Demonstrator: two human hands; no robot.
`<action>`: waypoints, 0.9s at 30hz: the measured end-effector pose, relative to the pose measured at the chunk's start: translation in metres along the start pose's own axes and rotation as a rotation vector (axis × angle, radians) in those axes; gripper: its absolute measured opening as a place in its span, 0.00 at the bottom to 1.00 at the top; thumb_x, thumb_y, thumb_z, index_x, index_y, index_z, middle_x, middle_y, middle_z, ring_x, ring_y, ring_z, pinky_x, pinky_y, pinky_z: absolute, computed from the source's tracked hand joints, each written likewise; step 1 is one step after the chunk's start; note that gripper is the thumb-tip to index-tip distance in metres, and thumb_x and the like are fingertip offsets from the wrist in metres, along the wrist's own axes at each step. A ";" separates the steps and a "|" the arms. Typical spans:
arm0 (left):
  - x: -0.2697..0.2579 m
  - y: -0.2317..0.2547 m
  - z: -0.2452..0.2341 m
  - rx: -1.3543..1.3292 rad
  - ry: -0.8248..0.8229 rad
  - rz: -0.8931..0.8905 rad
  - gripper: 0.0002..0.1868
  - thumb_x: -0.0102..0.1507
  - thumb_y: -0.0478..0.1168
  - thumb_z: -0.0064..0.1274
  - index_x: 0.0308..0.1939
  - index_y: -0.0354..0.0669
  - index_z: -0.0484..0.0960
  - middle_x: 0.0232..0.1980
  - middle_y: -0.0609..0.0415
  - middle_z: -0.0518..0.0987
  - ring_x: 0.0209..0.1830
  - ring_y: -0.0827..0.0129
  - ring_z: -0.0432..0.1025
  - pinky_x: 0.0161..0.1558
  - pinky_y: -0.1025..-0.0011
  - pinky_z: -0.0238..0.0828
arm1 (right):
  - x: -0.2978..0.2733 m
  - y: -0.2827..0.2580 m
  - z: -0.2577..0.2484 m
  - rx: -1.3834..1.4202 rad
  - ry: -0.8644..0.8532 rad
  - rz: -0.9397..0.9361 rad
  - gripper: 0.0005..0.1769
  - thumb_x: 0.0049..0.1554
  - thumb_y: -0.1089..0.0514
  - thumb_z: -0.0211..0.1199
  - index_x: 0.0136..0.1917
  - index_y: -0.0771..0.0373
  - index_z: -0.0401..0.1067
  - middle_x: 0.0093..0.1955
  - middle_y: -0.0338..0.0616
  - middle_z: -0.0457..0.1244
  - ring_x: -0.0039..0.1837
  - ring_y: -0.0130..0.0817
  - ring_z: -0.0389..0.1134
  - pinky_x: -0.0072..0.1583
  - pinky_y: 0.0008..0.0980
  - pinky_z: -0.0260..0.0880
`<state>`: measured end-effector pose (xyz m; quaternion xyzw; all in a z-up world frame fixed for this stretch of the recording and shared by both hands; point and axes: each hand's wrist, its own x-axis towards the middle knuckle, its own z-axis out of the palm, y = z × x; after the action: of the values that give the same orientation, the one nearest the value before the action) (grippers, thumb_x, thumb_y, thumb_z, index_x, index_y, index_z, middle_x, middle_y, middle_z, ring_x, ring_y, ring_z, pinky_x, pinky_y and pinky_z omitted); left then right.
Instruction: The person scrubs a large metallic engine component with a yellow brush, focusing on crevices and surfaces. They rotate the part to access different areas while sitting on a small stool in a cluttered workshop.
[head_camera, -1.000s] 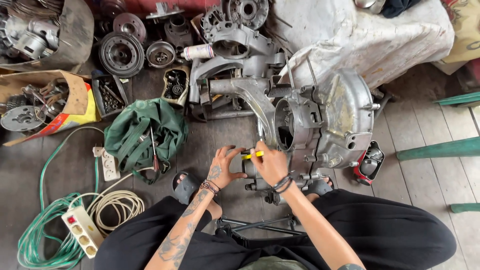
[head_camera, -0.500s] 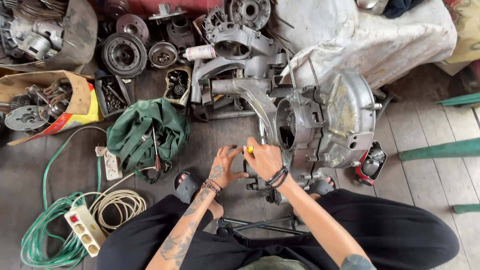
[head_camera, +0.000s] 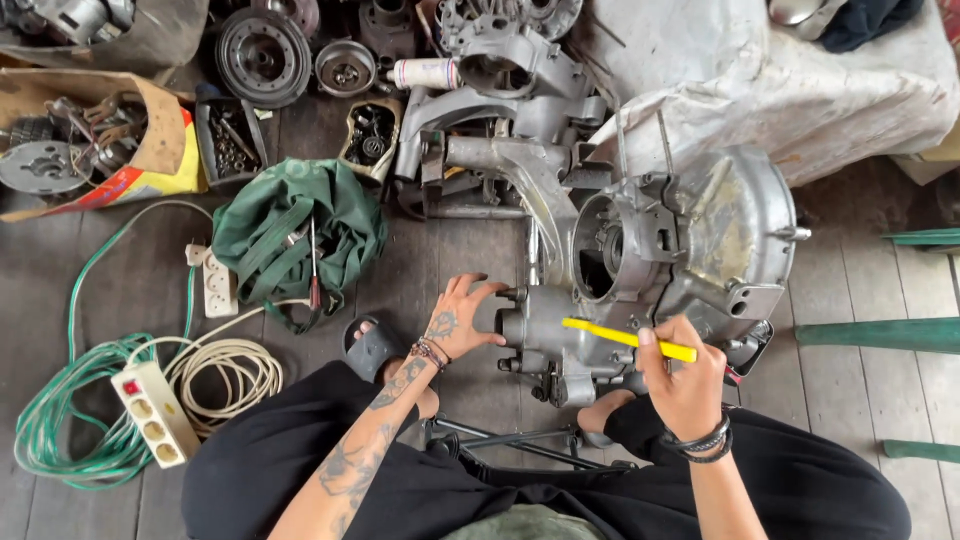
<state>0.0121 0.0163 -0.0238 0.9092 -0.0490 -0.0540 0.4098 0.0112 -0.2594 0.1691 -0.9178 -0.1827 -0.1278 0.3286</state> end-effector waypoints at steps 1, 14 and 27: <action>0.000 0.000 0.000 -0.003 -0.001 -0.009 0.49 0.43 0.60 0.75 0.68 0.66 0.72 0.66 0.51 0.67 0.68 0.51 0.62 0.55 0.48 0.72 | -0.005 0.001 0.002 0.002 -0.010 0.001 0.13 0.61 0.57 0.61 0.34 0.52 0.65 0.20 0.30 0.62 0.24 0.35 0.64 0.37 0.24 0.66; -0.002 -0.003 0.011 0.008 0.060 0.024 0.50 0.39 0.55 0.76 0.66 0.66 0.73 0.67 0.54 0.66 0.70 0.56 0.59 0.59 0.54 0.67 | -0.082 0.018 0.094 0.078 -0.066 -0.063 0.03 0.57 0.59 0.65 0.41 0.56 0.73 0.27 0.29 0.68 0.26 0.26 0.67 0.35 0.23 0.66; 0.008 -0.017 0.022 -0.066 0.014 0.020 0.41 0.48 0.59 0.72 0.65 0.66 0.76 0.67 0.55 0.67 0.71 0.55 0.59 0.56 0.48 0.71 | -0.067 0.020 0.123 -0.002 -0.121 -0.434 0.06 0.58 0.55 0.64 0.41 0.52 0.69 0.33 0.38 0.67 0.31 0.43 0.70 0.36 0.33 0.72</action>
<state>0.0173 0.0103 -0.0509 0.8950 -0.0535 -0.0452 0.4406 -0.0268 -0.2112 0.0415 -0.8633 -0.3951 -0.1404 0.2811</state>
